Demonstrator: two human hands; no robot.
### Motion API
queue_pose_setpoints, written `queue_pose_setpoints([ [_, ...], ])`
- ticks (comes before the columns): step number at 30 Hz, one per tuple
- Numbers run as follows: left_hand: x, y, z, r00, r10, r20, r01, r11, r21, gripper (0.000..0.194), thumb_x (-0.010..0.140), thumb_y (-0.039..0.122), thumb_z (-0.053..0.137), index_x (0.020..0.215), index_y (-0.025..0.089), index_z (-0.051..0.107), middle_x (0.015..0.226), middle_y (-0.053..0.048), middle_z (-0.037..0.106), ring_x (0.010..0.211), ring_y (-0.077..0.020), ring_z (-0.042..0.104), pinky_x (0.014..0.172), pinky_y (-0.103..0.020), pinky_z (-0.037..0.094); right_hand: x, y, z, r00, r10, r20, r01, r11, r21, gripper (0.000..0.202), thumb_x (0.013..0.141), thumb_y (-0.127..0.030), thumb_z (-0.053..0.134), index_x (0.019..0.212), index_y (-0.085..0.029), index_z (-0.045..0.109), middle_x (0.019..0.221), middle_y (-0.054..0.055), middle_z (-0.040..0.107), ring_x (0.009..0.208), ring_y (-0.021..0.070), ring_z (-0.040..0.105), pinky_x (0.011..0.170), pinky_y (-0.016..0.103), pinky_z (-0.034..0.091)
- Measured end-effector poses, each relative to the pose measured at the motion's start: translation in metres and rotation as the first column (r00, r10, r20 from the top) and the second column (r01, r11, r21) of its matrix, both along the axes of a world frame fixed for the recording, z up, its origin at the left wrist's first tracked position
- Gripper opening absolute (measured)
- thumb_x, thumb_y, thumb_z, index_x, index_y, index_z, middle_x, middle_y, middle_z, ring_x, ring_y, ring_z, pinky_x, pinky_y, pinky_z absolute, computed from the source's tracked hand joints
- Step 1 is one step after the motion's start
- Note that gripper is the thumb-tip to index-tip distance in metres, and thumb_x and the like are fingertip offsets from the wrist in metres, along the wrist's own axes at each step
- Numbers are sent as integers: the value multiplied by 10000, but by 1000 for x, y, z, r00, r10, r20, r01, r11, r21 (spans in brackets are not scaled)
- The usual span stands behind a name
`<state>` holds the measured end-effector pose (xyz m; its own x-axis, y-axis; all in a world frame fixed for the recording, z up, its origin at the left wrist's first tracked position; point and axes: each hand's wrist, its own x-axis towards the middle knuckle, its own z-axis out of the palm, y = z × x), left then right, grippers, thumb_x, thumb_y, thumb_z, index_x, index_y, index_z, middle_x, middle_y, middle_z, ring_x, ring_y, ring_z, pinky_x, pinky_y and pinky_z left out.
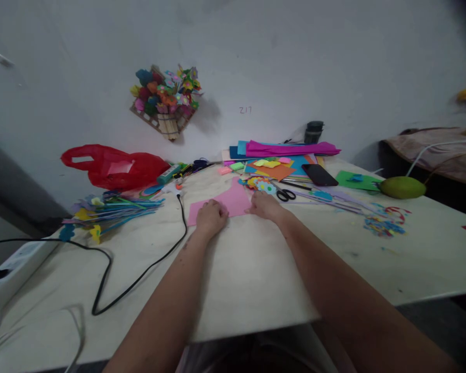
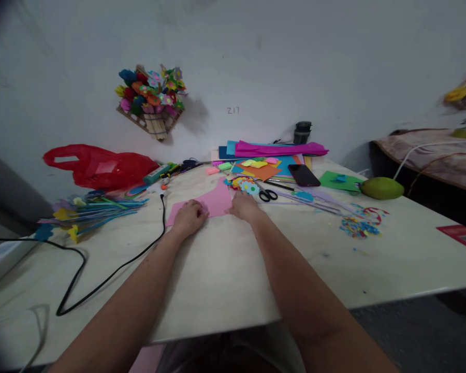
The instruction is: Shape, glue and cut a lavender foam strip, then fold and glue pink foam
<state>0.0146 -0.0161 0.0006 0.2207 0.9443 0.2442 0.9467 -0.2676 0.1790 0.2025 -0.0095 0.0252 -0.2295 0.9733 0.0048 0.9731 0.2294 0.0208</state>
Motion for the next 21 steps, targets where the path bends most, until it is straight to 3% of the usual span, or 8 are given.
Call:
queue_pose_setpoints([
  [14, 3, -3, 2, 999, 50, 10, -50, 999, -1, 280, 780, 381, 450, 794, 158, 618, 1066, -127, 562, 992, -282, 470, 797, -380, 380, 6, 9, -12, 988, -154, -18, 154, 988, 0, 653, 758, -656, 439, 1018, -99, 657, 1135, 211, 511, 1085, 331, 438, 868, 411, 361],
  [21, 4, -5, 3, 998, 60, 3, -60, 998, 26, 289, 791, 379, 430, 794, 163, 622, 1039, -120, 576, 987, -284, 458, 799, -379, 380, 9, 8, -8, 990, -140, -5, 140, 990, -32, 680, 752, -689, 403, 1023, -119, 656, 1148, 205, 506, 1088, 330, 440, 852, 396, 375],
])
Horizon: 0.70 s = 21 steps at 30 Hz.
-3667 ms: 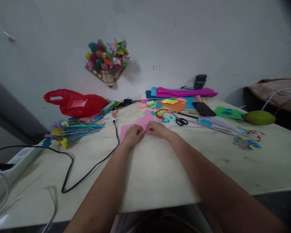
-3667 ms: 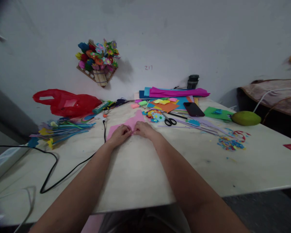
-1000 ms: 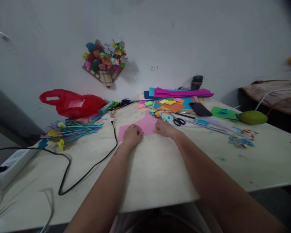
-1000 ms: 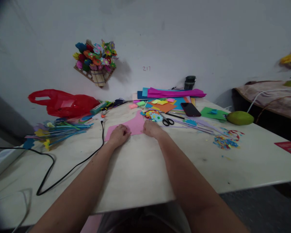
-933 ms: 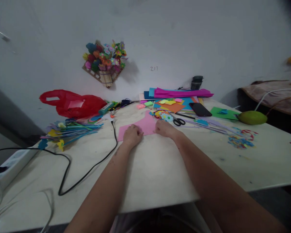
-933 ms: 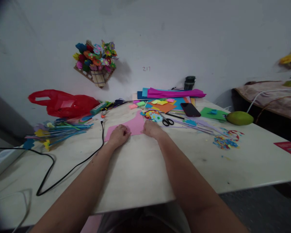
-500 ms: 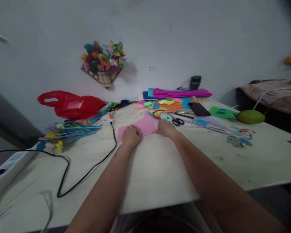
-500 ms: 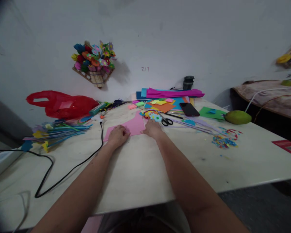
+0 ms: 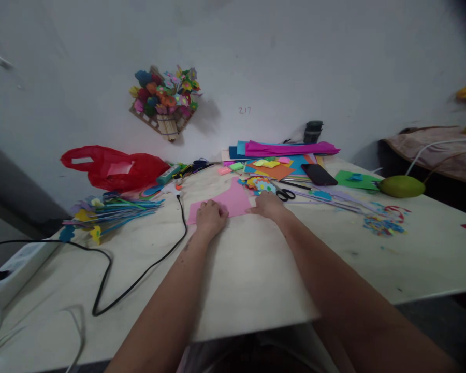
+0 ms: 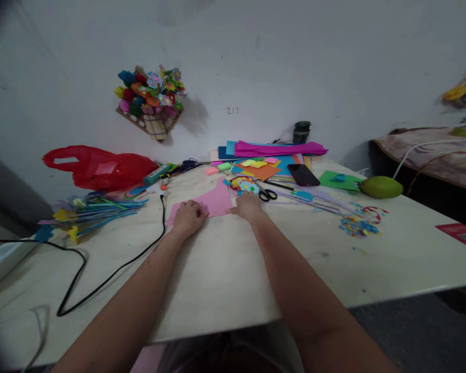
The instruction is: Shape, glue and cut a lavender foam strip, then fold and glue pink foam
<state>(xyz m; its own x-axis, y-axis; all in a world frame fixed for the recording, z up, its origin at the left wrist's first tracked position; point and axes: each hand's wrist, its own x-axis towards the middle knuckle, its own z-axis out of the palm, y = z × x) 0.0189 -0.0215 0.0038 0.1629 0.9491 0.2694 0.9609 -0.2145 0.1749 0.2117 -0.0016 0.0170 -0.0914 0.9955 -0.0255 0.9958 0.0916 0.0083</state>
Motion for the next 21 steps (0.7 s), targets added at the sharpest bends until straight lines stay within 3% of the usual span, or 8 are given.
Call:
queue_pose_setpoints([
  [16, -5, 3, -1, 998, -49, -51, 46, 998, -46, 314, 811, 400, 413, 847, 170, 624, 1132, -105, 542, 1034, -274, 435, 825, -387, 373, 5, -5, -4, 998, 48, -52, -42, 992, 116, 506, 727, -610, 533, 907, -156, 666, 1060, 152, 568, 978, 265, 519, 746, 302, 397],
  [21, -5, 4, -1, 998, -50, -39, 48, 998, -42, 310, 807, 399, 420, 826, 167, 626, 1115, -108, 548, 1025, -265, 439, 846, -379, 364, 8, 3, -10, 967, 150, -205, -108, 973, 203, 328, 841, -444, 466, 814, -175, 650, 909, 83, 625, 827, 182, 563, 666, 244, 366],
])
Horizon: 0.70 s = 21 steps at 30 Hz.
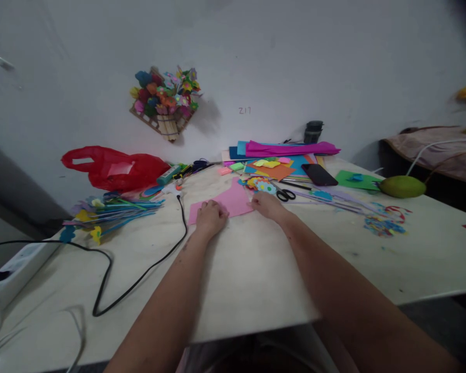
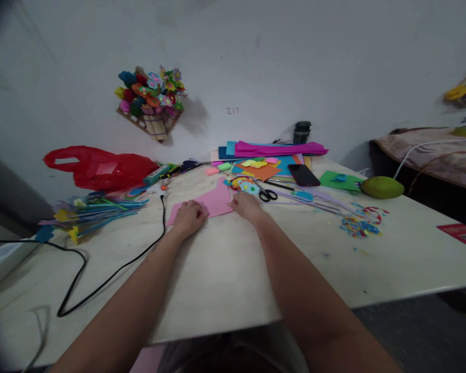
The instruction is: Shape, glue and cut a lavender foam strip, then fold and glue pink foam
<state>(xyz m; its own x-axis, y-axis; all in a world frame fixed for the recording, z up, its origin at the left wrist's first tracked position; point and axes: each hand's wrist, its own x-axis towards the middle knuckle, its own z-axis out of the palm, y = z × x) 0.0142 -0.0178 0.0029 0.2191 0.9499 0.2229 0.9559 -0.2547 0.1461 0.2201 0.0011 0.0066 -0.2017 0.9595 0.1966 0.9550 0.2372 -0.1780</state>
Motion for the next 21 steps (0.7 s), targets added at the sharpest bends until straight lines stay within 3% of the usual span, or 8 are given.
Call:
queue_pose_setpoints([
  [5, -1, 0, 0, 1000, -11, 28, 11, 1000, 0, 306, 797, 410, 439, 822, 168, 625, 1125, -115, 546, 1027, -286, 438, 827, -397, 365, -10, -4, 4, 967, 71, -246, -38, 990, 137, 246, 876, -311, 421, 836, -177, 623, 851, 38, 636, 780, 141, 551, 664, 223, 363],
  [10, 0, -2, 1, 1000, -10, 28, 10, 1000, 9, 296, 795, 401, 455, 848, 168, 631, 1120, -113, 550, 1033, -285, 437, 813, -386, 369, -37, -7, -7, 852, 256, -456, -248, 966, 78, 178, 840, -228, 471, 884, -153, 626, 801, 13, 638, 733, 116, 544, 654, 205, 385],
  [17, -10, 5, 1, 998, -41, 53, 41, 999, 3, 335, 857, 343, 342, 827, 187, 637, 1013, -86, 597, 961, -230, 493, 787, -343, 373, -47, 4, -27, 888, 296, -353, -300, 953, 42, 146, 758, -163, 566, 866, -153, 664, 831, 25, 632, 721, 103, 542, 685, 203, 395],
  [21, -23, 7, 2, 986, -80, 149, 77, 997, 22, 344, 809, 471, 418, 769, 187, 610, 833, -61, 623, 831, -201, 526, 704, -304, 378, -39, 5, -26, 900, 294, -322, -294, 954, 50, 146, 752, -205, 586, 861, -171, 677, 825, 19, 632, 723, 107, 547, 677, 205, 392],
])
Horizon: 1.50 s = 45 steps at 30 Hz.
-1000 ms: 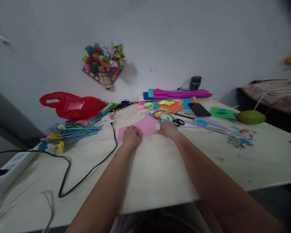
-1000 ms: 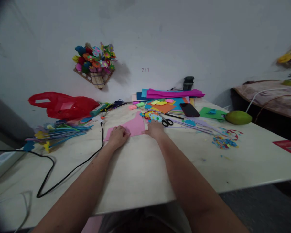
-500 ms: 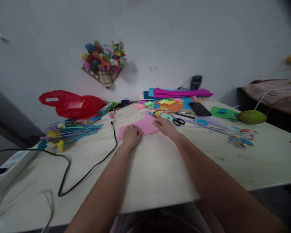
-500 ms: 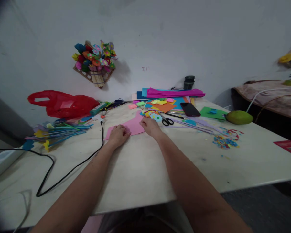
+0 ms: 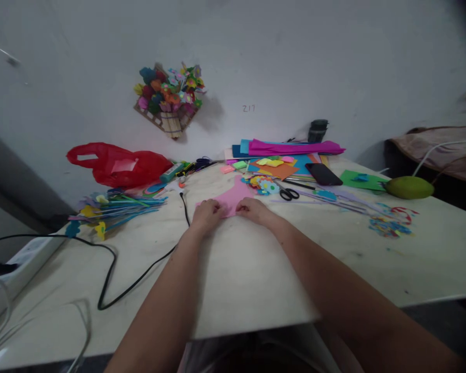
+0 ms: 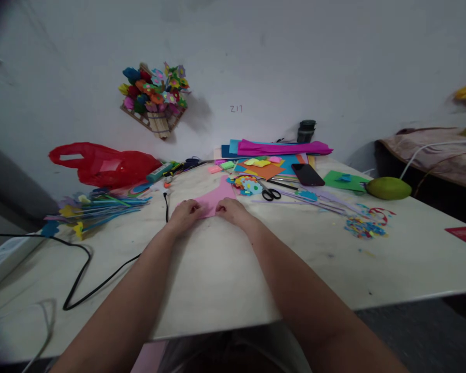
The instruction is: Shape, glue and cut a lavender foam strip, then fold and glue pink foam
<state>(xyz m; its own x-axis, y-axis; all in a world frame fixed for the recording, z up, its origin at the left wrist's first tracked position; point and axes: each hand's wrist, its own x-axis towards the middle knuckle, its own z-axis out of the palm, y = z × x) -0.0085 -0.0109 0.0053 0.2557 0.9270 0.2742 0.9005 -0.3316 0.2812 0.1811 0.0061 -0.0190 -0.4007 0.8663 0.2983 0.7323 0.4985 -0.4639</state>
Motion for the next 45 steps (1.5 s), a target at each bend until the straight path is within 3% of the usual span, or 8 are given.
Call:
queue_pose_setpoints([
  [3, -10, 0, -1, 995, -74, 70, 76, 997, -28, 389, 703, 577, 520, 717, 193, 579, 751, -32, 604, 726, -173, 520, 621, -273, 371, 2, 2, -2, 1000, -1, 0, 1, 1000, -19, 140, 747, -230, 600, 851, -187, 684, 821, 9, 641, 738, 112, 558, 666, 200, 392],
  [6, -17, 3, -5, 983, -140, 117, 147, 988, -47, 393, 662, 579, 565, 684, 187, 553, 724, -17, 572, 658, -145, 495, 574, -256, 361, 0, 5, -6, 1000, -11, -26, 10, 999, -48, 148, 737, -279, 620, 833, -192, 691, 811, 7, 649, 742, 116, 567, 653, 196, 392],
  [10, -21, 5, -8, 975, -156, 161, 168, 984, -62, 384, 666, 566, 572, 658, 184, 535, 731, -15, 556, 665, -138, 489, 596, -254, 383, -5, 5, -6, 995, -91, -32, 88, 994, -68, 214, 728, -389, 625, 825, -212, 695, 813, 6, 643, 731, 122, 565, 629, 203, 386],
  [20, -20, 6, -7, 972, -202, 119, 208, 977, -38, 296, 736, 464, 538, 646, 183, 567, 834, -43, 577, 759, -151, 528, 694, -268, 427, -20, -11, 11, 945, -312, 97, 323, 939, -122, 336, 700, -534, 596, 770, -213, 664, 910, 42, 598, 751, 145, 561, 604, 225, 380],
  [25, -18, 6, -6, 982, -184, 36, 185, 982, -40, 279, 762, 434, 512, 662, 188, 597, 930, -58, 581, 846, -169, 541, 764, -283, 431, -24, -14, 11, 925, -356, 135, 369, 926, -86, 370, 703, -555, 589, 811, -204, 644, 987, 73, 540, 873, 175, 555, 695, 251, 405],
  [33, -14, 4, -7, 986, -150, -67, 150, 989, -7, 260, 780, 416, 504, 695, 192, 603, 999, -67, 564, 920, -192, 535, 826, -312, 414, -28, -13, 9, 910, -367, 190, 386, 920, -70, 437, 708, -601, 560, 846, -192, 631, 1001, 84, 522, 900, 191, 552, 724, 272, 420],
  [37, -12, 0, -7, 995, -75, -65, 75, 997, -1, 232, 755, 415, 538, 769, 189, 589, 1062, -77, 531, 945, -199, 528, 814, -308, 420, -29, -13, 11, 903, -378, 205, 400, 913, -79, 472, 687, -625, 560, 854, -189, 631, 1017, 92, 524, 908, 204, 552, 727, 285, 422],
  [45, -13, 1, -9, 994, 92, -62, -93, 995, -18, 362, 697, 457, 584, 946, 196, 580, 1070, -99, 525, 1032, -265, 462, 862, -361, 391, -33, -12, 19, 892, -357, 275, 403, 905, -132, 474, 706, -604, 553, 916, -185, 627, 1063, 116, 518, 963, 229, 546, 752, 302, 425],
])
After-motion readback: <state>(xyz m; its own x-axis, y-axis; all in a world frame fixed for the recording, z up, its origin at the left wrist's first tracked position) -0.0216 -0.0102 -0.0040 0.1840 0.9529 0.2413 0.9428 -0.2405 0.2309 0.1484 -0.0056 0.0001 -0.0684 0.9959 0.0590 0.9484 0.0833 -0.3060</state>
